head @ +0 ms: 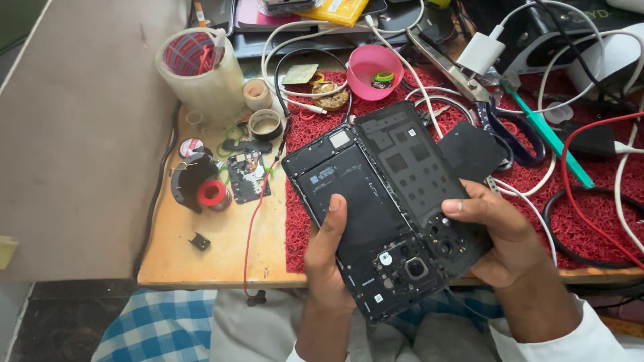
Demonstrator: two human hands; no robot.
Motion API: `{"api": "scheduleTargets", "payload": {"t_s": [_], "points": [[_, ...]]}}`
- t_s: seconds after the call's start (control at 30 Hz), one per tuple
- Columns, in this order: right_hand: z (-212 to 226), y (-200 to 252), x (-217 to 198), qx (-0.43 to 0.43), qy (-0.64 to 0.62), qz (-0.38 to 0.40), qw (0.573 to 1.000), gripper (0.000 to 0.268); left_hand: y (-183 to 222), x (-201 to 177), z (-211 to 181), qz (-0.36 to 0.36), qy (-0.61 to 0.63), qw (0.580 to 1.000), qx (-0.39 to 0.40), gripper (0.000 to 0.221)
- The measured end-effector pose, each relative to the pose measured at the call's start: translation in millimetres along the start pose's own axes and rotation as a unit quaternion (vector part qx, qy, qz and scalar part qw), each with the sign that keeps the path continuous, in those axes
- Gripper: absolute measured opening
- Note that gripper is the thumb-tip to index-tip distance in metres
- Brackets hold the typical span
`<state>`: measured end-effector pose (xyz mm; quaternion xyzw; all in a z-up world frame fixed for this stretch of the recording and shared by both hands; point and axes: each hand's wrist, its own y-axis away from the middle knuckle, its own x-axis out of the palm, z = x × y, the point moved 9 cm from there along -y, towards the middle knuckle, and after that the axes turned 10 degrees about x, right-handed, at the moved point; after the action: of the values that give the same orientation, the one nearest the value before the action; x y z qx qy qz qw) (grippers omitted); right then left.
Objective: The person removes the back cover of a smartphone using a prying tool and a cloth, then uses a screwdriver to remove screws from the internal frame. The back cover is set aside, and the person continues to unscrew components inside the device.
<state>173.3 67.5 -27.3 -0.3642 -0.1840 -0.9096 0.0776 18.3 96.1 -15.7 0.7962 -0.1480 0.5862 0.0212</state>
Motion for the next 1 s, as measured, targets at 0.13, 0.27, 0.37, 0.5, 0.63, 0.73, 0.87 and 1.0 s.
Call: {"api": "scheduleTargets", "payload": {"t_s": [0.13,0.27,0.37,0.5,0.63,0.73,0.87,1.0], "points": [[-4.2,-0.4,3.6,-0.015,-0.023,0.013,1.0,0.048,2.0,2.3,1.7,0.024,0.026,0.999,-0.024,0.046],[-8.4,-1.2,10.5,-0.024,-0.062,0.042,0.997,0.049,1.7,7.0,3.6,0.02,0.05,0.998,-0.04,0.05],[-11.7,-0.4,18.2,-0.012,-0.085,0.076,0.993,0.047,1.6,9.6,3.5,0.018,0.052,0.998,-0.03,0.05],[-14.3,0.8,17.5,-0.028,-0.1,0.053,0.993,0.047,1.3,9.4,5.0,0.009,0.066,0.998,-0.023,0.05],[-18.2,2.3,25.7,-0.036,-0.134,0.075,0.987,0.046,-0.1,10.4,3.5,0.009,0.055,0.998,0.005,0.049],[-23.6,0.8,34.7,-0.037,-0.171,0.121,0.977,0.043,-0.5,8.4,-1.7,0.008,0.001,0.999,0.039,0.054],[-33.5,-2.6,19.2,-0.045,-0.177,0.051,0.982,0.042,-0.5,4.8,5.6,-0.003,0.064,0.998,0.017,0.062],[-42.6,1.0,40.9,-0.004,-0.256,0.215,0.943,0.043,-6.1,-3.6,9.0,-0.009,0.088,0.996,0.009,0.068]]}}
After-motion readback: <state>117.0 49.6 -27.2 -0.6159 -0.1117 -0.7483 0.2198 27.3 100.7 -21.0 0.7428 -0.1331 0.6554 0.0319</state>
